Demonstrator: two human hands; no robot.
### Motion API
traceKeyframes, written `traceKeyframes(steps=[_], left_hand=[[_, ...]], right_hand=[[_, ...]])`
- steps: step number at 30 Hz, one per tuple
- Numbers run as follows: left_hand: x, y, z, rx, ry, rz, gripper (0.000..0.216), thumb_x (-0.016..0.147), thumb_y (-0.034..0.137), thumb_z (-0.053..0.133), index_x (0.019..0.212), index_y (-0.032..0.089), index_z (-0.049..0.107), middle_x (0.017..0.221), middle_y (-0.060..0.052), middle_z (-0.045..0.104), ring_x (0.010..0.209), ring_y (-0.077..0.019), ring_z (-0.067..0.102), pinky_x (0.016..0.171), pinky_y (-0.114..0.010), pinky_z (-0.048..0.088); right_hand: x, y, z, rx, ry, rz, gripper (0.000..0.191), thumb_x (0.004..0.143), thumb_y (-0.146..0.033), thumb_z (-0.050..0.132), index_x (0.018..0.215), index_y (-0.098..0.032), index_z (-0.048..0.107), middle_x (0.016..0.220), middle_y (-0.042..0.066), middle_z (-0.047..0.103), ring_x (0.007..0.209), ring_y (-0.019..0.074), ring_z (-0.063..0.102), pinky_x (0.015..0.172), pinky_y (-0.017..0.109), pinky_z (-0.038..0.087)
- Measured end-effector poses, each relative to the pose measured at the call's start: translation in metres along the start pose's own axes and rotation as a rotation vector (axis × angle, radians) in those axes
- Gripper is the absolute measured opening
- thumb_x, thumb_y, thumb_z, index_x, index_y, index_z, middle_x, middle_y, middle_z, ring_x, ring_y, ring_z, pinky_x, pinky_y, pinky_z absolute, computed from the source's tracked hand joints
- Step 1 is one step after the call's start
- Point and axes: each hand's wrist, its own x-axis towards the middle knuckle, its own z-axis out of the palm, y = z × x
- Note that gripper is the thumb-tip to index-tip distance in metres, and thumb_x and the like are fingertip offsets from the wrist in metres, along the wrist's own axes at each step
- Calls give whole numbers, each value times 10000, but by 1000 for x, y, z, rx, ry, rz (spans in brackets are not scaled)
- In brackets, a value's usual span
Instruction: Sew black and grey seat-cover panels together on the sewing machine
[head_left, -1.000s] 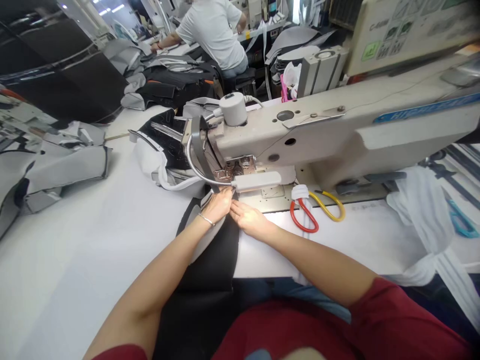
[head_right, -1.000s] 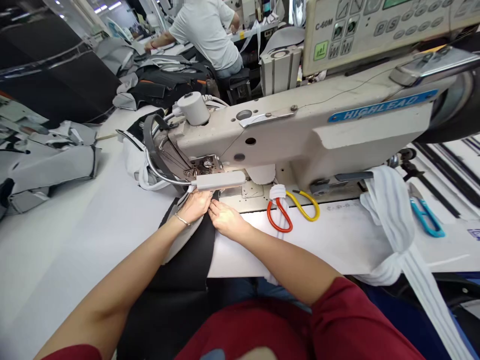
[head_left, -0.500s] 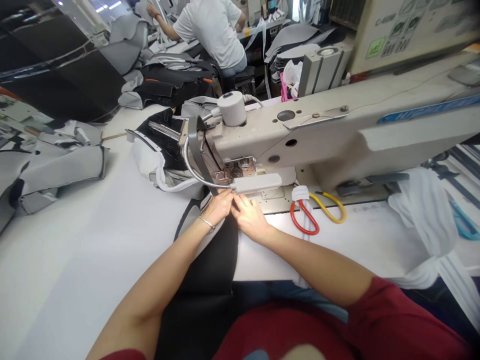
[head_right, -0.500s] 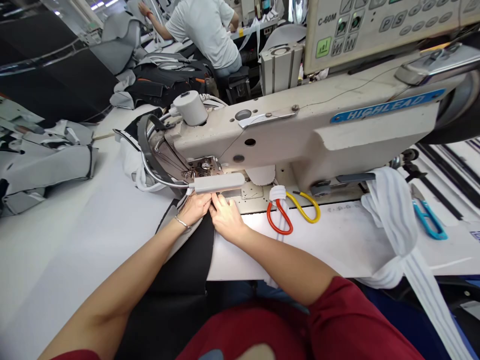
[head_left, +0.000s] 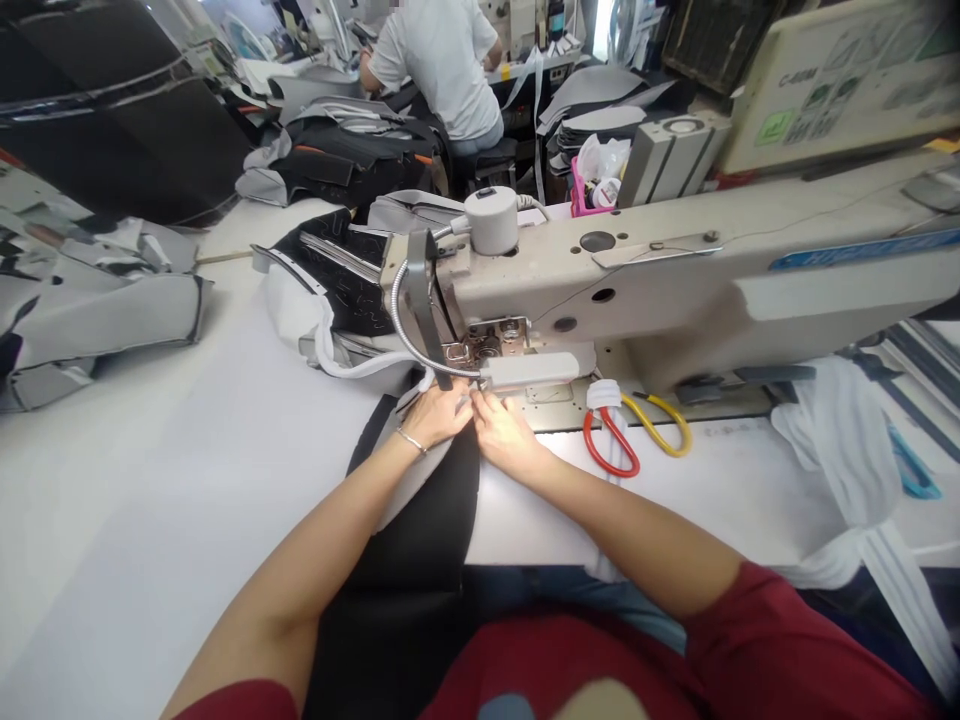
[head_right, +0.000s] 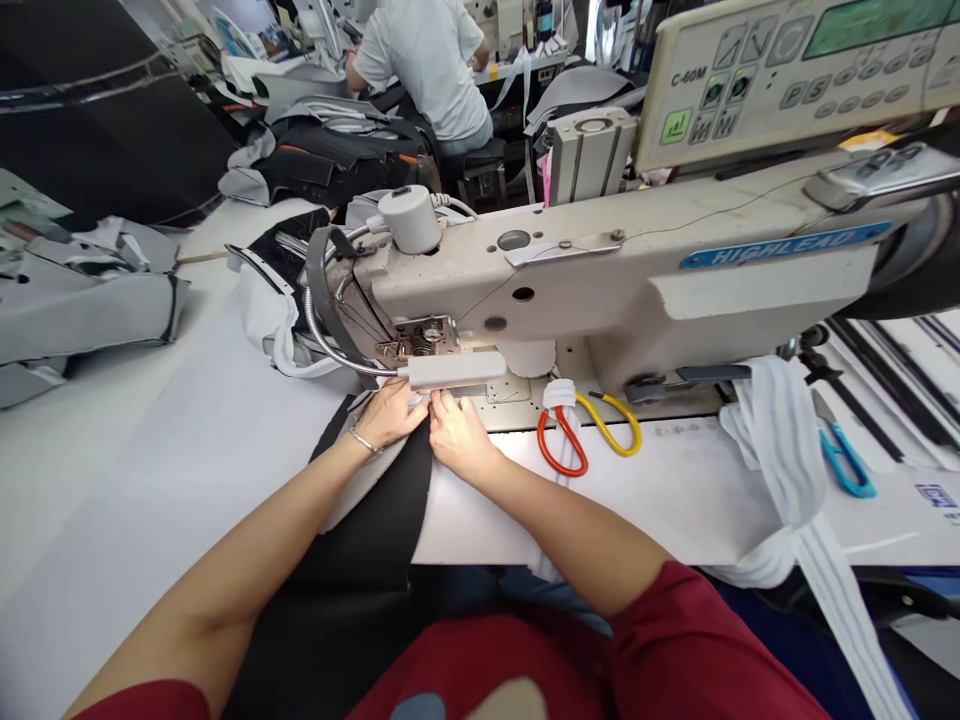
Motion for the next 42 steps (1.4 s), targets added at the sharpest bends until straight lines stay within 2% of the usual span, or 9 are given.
traceKeyframes(steps=[4, 8, 12, 15, 23, 29, 34, 37, 42], left_hand=[[1, -2, 4, -23, 51, -127, 195, 781, 205, 411, 833, 164, 594, 762, -65, 603, 778, -178, 560, 716, -274, 441], [8, 3, 6, -3, -41, -249, 224, 782, 199, 403, 714, 152, 612, 723, -73, 616, 736, -191, 573, 694, -286, 446], [16, 13, 7, 30, -70, -388, 202, 760, 181, 420, 756, 145, 619, 788, -85, 635, 763, -205, 581, 712, -298, 450], [20, 17, 7, 28, -47, -432, 188, 744, 175, 431, 777, 148, 614, 808, -81, 638, 784, -207, 579, 723, -297, 454], [21, 15, 14, 6, 37, -410, 185, 723, 163, 424, 736, 151, 608, 745, -82, 641, 731, -205, 585, 674, -301, 466], [20, 16, 15, 6, -15, -416, 224, 754, 172, 384, 705, 137, 600, 771, -104, 628, 703, -203, 580, 644, -304, 462], [12, 10, 16, -37, 43, -266, 200, 744, 148, 386, 736, 147, 586, 774, -82, 608, 786, -199, 559, 702, -300, 460], [11, 9, 19, -38, 77, -276, 182, 738, 141, 392, 744, 144, 574, 785, -82, 597, 826, -203, 546, 743, -308, 455], [11, 15, 21, -29, 47, -322, 182, 748, 124, 373, 771, 144, 552, 822, -95, 580, 874, -211, 527, 787, -324, 437]], right_hand=[[1, -1, -4, -49, -19, -35, 340, 812, -136, 350, 1066, 12, 520, 1201, 231, 412, 1013, 284, 359, 686, 372, 329], [3, 2, -6, -41, -52, -42, 296, 800, -137, 377, 995, -24, 569, 1193, 214, 425, 986, 271, 374, 664, 360, 331], [4, 6, -7, -13, -73, -46, 263, 806, -149, 386, 935, -51, 593, 1186, 197, 433, 961, 259, 386, 655, 357, 327], [4, 9, -7, -2, -80, -49, 255, 807, -152, 391, 929, -49, 590, 1177, 196, 439, 965, 258, 383, 654, 355, 324], [5, 14, -8, 11, -104, -55, 247, 805, -137, 382, 926, -59, 583, 1185, 184, 438, 945, 246, 395, 659, 361, 321], [6, 16, -9, -8, -94, -69, 253, 816, -127, 364, 923, -56, 583, 1170, 180, 453, 945, 242, 400, 669, 357, 324], [6, 17, -9, -27, -99, -115, 238, 809, -134, 393, 932, -55, 582, 1160, 181, 456, 962, 244, 394, 681, 355, 330], [6, 21, -9, -28, -84, -153, 241, 823, -151, 387, 914, -53, 587, 1121, 177, 475, 953, 243, 394, 697, 355, 328], [7, 26, -12, -6, -103, -222, 236, 829, -143, 378, 840, -57, 597, 998, 163, 518, 913, 230, 401, 690, 335, 324]])
